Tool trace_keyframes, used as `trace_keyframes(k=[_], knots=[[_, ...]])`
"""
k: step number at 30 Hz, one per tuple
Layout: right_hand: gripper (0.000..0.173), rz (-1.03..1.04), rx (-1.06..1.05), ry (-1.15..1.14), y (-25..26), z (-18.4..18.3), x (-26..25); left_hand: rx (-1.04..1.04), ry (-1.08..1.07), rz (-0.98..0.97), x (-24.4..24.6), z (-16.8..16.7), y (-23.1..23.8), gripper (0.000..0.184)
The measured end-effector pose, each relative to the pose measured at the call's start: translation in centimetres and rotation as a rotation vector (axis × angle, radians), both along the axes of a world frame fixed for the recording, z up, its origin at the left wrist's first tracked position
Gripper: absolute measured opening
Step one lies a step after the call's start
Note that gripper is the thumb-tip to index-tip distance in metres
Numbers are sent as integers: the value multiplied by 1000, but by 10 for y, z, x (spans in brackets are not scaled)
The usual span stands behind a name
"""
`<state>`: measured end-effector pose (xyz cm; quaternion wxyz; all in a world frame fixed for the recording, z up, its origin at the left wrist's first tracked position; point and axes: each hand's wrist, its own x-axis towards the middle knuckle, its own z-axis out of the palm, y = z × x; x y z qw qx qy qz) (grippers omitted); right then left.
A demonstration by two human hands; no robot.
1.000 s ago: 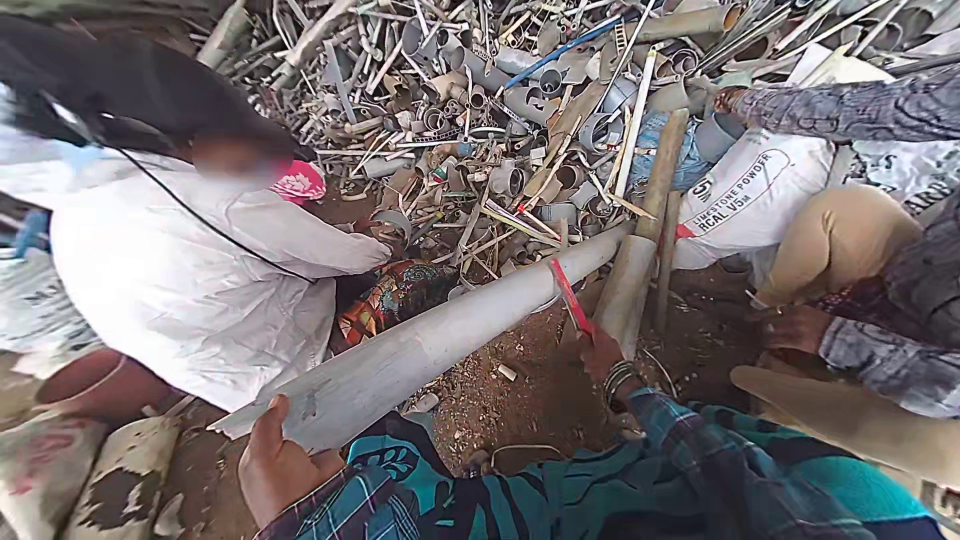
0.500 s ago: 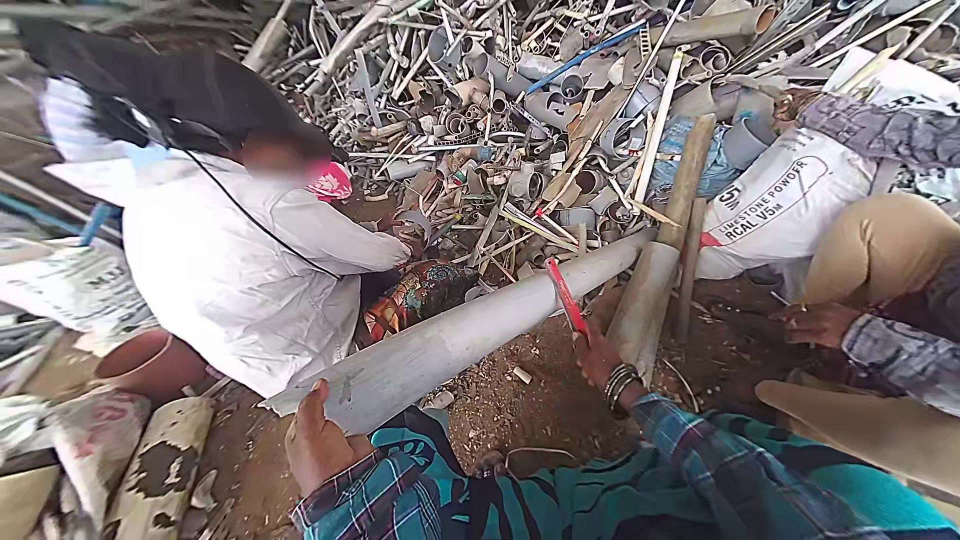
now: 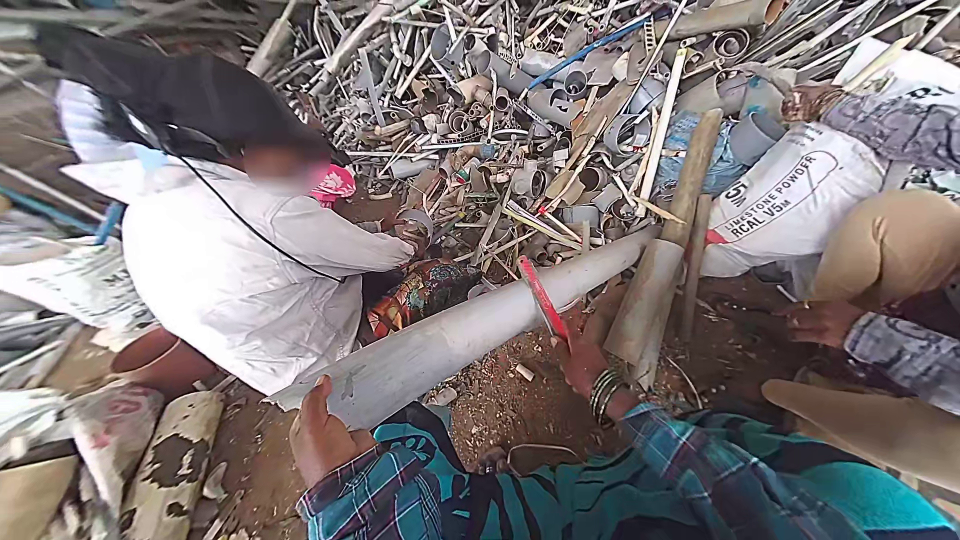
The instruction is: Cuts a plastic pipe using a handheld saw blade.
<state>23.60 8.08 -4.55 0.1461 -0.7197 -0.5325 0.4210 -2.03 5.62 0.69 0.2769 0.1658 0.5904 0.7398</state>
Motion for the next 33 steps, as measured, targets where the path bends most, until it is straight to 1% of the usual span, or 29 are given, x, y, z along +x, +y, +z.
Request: trace_keyframes(k=[3,4,5,6,7,9,10,11,12,14,16,17,18,19,20,21,24,25,26,27,28,29,31,32,33], knots=[[55,266,74,24,-35,21,-36,9,-6,8,2,0,0,28],[55,317,89,-6,-38,23,-38,7,-2,8,2,1,0,28],[55,320,90,-38,-34,22,-32,0,4,7,2,2,1,28],[55,269,70,-65,-25,16,-20,-14,7,9,2,2,1,28],[54,174,36,-86,-13,5,-5,-27,1,14,2,1,0,29],[53,-16,-18,-89,13,-19,32,-42,-31,7,-1,1,-1,34],[52,-75,-42,-73,21,-26,45,-41,-41,-10,-1,2,-2,37],[52,-95,-48,-54,21,-25,48,-27,-49,-30,-1,4,-4,37],[53,-71,-29,-25,15,-20,41,-2,-71,-56,0,7,-6,37],[53,112,113,36,-14,-5,7,66,-169,-118,3,13,-12,32],[47,345,319,64,-49,1,-31,96,-266,-137,6,19,-18,23],[45,420,397,43,-60,0,-44,97,-293,-152,7,22,-22,21],[44,441,428,24,-66,-4,-50,93,-313,-162,8,26,-26,20],[44,404,456,8,-66,-13,-49,87,-332,-168,10,29,-30,19],[45,325,467,-17,-60,-23,-43,76,-349,-158,12,30,-31,17],[46,225,429,-40,-50,-31,-33,63,-354,-143,12,30,-31,16],[53,-153,129,-28,-5,-43,15,31,-364,-99,10,25,-29,17],[54,-230,70,-25,7,-48,33,28,-362,-88,9,23,-29,21],[54,-260,39,-22,12,-48,42,21,-352,-79,9,22,-28,21],[54,-237,35,-6,10,-44,40,23,-342,-77,9,21,-27,20],[54,-164,47,16,1,-34,29,27,-339,-81,10,22,-26,21],[54,-52,81,36,-14,-21,11,31,-339,-89,10,21,-26,22],[54,195,192,58,-44,-4,-23,27,-332,-74,12,20,-24,20],[53,276,235,42,-52,-3,-32,24,-332,-74,13,21,-25,19],[52,302,242,18,-53,-5,-34,21,-330,-78,13,22,-25,17]])
